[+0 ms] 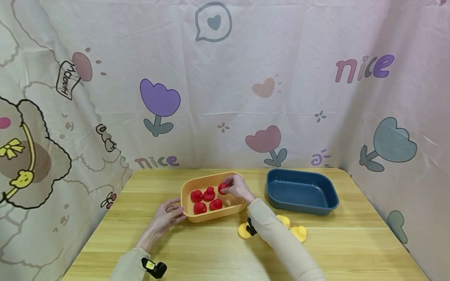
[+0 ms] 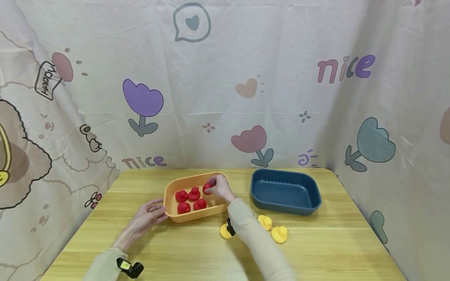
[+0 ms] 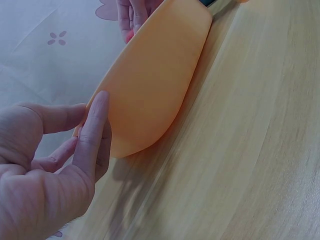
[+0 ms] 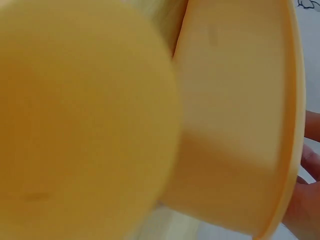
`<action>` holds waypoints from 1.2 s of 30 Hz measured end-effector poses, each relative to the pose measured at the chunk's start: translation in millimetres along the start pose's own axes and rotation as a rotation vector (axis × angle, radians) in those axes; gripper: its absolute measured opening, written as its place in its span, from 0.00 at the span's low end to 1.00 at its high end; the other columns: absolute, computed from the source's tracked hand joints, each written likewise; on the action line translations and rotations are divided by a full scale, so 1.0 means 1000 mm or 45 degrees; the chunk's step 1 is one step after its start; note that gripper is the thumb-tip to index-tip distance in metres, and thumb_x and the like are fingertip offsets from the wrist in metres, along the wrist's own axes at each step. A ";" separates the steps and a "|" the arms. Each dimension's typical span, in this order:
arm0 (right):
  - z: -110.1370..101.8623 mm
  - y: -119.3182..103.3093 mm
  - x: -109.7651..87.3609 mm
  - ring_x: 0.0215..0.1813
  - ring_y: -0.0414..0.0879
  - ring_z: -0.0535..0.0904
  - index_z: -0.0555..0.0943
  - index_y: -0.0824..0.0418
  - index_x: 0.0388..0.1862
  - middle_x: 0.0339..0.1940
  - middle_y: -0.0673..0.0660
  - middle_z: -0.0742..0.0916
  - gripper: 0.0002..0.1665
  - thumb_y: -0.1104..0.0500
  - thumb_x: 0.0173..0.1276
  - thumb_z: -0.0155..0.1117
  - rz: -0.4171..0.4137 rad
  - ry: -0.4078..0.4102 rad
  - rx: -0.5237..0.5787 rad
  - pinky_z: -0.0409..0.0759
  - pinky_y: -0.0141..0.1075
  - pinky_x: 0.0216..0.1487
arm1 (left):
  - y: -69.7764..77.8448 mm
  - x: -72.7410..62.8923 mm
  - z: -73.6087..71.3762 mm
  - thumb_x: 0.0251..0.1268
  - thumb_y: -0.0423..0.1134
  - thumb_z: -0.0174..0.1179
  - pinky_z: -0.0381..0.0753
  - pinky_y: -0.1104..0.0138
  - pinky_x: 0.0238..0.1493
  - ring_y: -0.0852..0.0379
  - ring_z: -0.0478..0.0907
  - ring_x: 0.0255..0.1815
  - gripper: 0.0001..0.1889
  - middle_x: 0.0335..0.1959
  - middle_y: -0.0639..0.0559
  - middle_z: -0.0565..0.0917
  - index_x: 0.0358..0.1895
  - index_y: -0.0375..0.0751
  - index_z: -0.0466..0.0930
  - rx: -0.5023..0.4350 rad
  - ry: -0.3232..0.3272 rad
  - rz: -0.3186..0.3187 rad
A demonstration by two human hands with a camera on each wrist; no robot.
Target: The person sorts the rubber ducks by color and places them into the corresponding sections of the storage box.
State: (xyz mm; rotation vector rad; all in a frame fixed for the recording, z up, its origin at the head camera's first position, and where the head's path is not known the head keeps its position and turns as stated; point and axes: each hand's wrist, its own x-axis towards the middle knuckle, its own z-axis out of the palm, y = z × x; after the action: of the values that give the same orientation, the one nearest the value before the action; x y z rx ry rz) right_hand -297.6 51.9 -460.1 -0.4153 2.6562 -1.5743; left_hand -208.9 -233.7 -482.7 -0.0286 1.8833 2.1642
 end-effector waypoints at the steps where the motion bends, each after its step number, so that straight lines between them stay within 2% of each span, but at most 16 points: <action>1: 0.001 0.000 0.001 0.34 0.43 0.81 0.86 0.71 0.40 0.37 0.65 0.89 0.13 0.73 0.53 0.76 0.002 -0.004 0.005 0.83 0.27 0.37 | 0.000 0.000 0.000 0.73 0.26 0.54 0.90 0.71 0.48 0.62 0.82 0.42 0.34 0.41 0.56 0.77 0.75 0.22 0.47 -0.005 0.005 0.002; 8: 0.005 0.006 0.006 0.32 0.41 0.80 0.87 0.72 0.39 0.35 0.66 0.89 0.14 0.73 0.51 0.76 -0.008 -0.012 -0.001 0.80 0.25 0.34 | 0.001 -0.001 0.000 0.74 0.26 0.52 0.90 0.71 0.49 0.62 0.81 0.43 0.33 0.42 0.55 0.76 0.76 0.23 0.47 0.003 0.009 -0.011; 15: 0.006 0.010 0.008 0.34 0.42 0.80 0.86 0.73 0.41 0.39 0.67 0.89 0.16 0.75 0.51 0.75 0.064 -0.038 0.041 0.79 0.25 0.34 | 0.002 -0.001 0.001 0.74 0.25 0.51 0.90 0.71 0.48 0.62 0.83 0.42 0.33 0.42 0.54 0.77 0.76 0.23 0.46 -0.009 0.018 -0.013; 27: 0.006 0.013 0.009 0.33 0.39 0.80 0.87 0.71 0.40 0.38 0.65 0.90 0.16 0.76 0.50 0.76 0.115 -0.111 -0.026 0.79 0.23 0.34 | 0.003 -0.001 0.001 0.74 0.25 0.51 0.90 0.71 0.48 0.61 0.83 0.42 0.33 0.42 0.54 0.77 0.75 0.22 0.46 -0.006 0.019 -0.004; 32: 0.006 0.015 0.008 0.33 0.40 0.80 0.88 0.70 0.39 0.37 0.63 0.91 0.15 0.75 0.50 0.76 0.083 -0.121 -0.086 0.78 0.23 0.33 | 0.003 -0.001 0.001 0.74 0.25 0.52 0.90 0.71 0.49 0.61 0.83 0.42 0.33 0.42 0.54 0.77 0.75 0.22 0.46 0.000 0.018 -0.006; 36: 0.006 0.016 0.008 0.35 0.44 0.83 0.88 0.70 0.40 0.38 0.64 0.91 0.15 0.75 0.50 0.75 0.062 -0.124 -0.087 0.80 0.23 0.34 | 0.003 -0.001 0.001 0.74 0.25 0.52 0.90 0.71 0.49 0.60 0.83 0.43 0.33 0.42 0.54 0.76 0.75 0.23 0.47 0.004 0.022 -0.011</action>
State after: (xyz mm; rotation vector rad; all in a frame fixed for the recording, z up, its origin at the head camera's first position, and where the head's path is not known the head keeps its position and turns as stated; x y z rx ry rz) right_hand -307.8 52.1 -476.0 -0.4152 2.6321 -1.4153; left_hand -207.8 -232.9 -479.7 -0.0547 1.8922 2.1627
